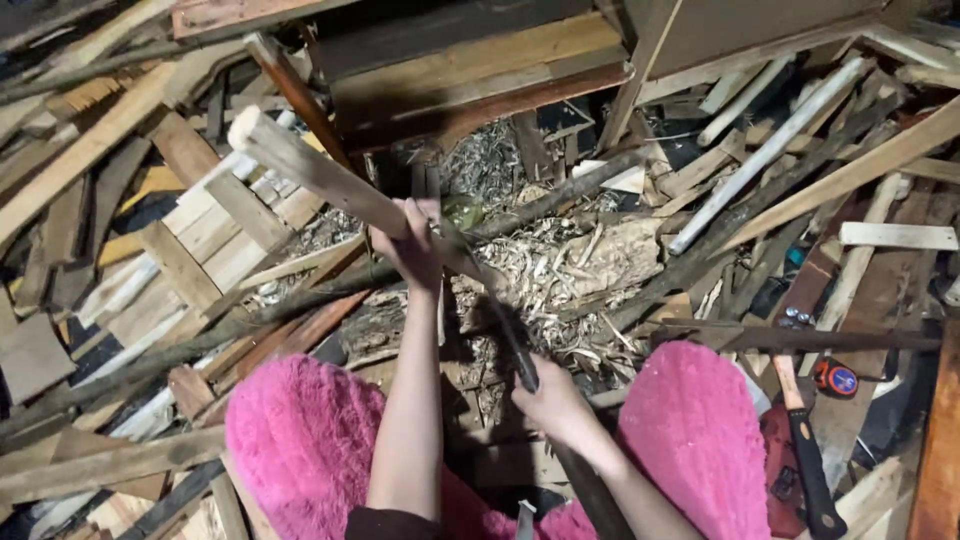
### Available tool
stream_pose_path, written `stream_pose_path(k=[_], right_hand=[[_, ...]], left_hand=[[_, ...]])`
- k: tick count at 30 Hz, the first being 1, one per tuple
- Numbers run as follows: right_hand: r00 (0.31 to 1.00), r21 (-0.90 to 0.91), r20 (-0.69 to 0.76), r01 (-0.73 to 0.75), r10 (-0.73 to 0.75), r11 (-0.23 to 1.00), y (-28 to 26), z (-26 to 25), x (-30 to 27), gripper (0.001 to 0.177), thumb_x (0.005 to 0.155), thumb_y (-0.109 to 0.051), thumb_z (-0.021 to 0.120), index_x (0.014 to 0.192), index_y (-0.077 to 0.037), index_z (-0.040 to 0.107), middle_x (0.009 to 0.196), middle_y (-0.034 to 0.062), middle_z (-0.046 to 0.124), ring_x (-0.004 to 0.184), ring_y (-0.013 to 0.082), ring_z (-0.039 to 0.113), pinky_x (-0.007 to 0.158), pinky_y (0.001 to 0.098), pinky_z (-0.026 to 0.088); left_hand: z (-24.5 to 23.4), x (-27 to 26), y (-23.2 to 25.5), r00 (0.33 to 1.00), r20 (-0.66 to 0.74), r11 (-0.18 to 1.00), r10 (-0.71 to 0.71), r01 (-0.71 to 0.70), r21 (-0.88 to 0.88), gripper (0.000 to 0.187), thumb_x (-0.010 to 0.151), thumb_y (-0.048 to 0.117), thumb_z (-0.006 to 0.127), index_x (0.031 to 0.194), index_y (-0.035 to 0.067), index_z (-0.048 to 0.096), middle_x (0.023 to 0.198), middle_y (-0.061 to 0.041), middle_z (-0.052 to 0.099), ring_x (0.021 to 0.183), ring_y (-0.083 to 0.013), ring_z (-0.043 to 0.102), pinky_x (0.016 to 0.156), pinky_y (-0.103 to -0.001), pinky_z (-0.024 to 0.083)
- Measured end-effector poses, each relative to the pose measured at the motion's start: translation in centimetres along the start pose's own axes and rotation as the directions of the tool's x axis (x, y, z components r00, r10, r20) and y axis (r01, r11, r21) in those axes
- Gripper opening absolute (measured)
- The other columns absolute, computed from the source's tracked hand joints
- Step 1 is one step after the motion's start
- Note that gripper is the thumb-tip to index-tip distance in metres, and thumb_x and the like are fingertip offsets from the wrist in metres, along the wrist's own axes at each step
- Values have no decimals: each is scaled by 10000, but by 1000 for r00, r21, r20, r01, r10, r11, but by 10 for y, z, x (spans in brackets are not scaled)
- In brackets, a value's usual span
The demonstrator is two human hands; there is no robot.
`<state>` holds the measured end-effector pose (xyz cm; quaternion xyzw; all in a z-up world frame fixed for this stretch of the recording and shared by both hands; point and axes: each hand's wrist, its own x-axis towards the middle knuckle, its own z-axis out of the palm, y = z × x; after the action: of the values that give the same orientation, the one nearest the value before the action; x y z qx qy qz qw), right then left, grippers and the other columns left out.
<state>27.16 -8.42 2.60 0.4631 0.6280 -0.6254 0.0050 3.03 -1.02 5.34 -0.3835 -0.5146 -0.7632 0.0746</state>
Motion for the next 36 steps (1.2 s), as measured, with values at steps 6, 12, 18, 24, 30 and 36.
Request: stream_pose_path(k=[6, 12, 18, 24, 30, 36], right_hand=[[991, 47, -134, 17, -10, 999, 81, 17, 71, 103, 804, -81, 658, 898, -42, 676, 550, 168, 633, 395, 264, 638, 339, 347, 531], [979, -127, -171, -136, 113, 983, 34, 2, 34, 421, 819, -224, 743, 1218, -93, 709, 974, 179, 778, 985, 351, 759, 804, 474, 624], [988, 25, -140, 68, -64, 997, 9, 7, 15, 32, 797, -113, 673, 791, -82, 668, 512, 141, 648, 390, 228, 647, 330, 296, 536], [972, 1, -235, -3, 3, 1000, 150, 15, 140, 88, 734, -118, 693, 761, -35, 702, 551, 136, 651, 426, 255, 662, 393, 342, 526], [983, -34, -181, -19, 13, 999, 77, 11, 69, 127, 769, -172, 695, 847, -72, 709, 573, 122, 668, 493, 248, 708, 467, 329, 547], [986, -148, -167, -38, 13, 988, 87, 5, 101, 204, 823, -127, 651, 987, -17, 702, 650, 157, 672, 551, 309, 713, 488, 393, 534]], left_hand=[[1, 13, -21, 995, -53, 990, 80, -86, -109, 145, 941, -29, 626, 799, -57, 619, 717, -154, 594, 752, -277, 651, 979, -564, 527], [-3, 13, -32, 986, -31, 978, 163, -166, -129, 199, 984, 9, 608, 799, -66, 614, 699, -156, 578, 700, -259, 602, 943, -571, 558], [-4, 16, -38, 992, 4, 976, 129, -126, -176, 202, 945, 9, 604, 749, -42, 598, 660, -129, 566, 693, -250, 614, 921, -545, 556], [-6, 14, -56, 992, -10, 977, 125, -125, -174, 195, 897, -11, 647, 716, -39, 582, 630, -146, 545, 620, -273, 589, 891, -574, 577], [14, 1, -56, 999, -51, 999, 5, -2, 53, 117, 886, -32, 645, 770, -20, 644, 661, -125, 662, 674, -237, 684, 877, -470, 569], [8, 2, -51, 999, -38, 998, -39, 37, -44, 94, 855, -59, 657, 799, 0, 609, 700, -147, 677, 781, -264, 713, 828, -456, 572]])
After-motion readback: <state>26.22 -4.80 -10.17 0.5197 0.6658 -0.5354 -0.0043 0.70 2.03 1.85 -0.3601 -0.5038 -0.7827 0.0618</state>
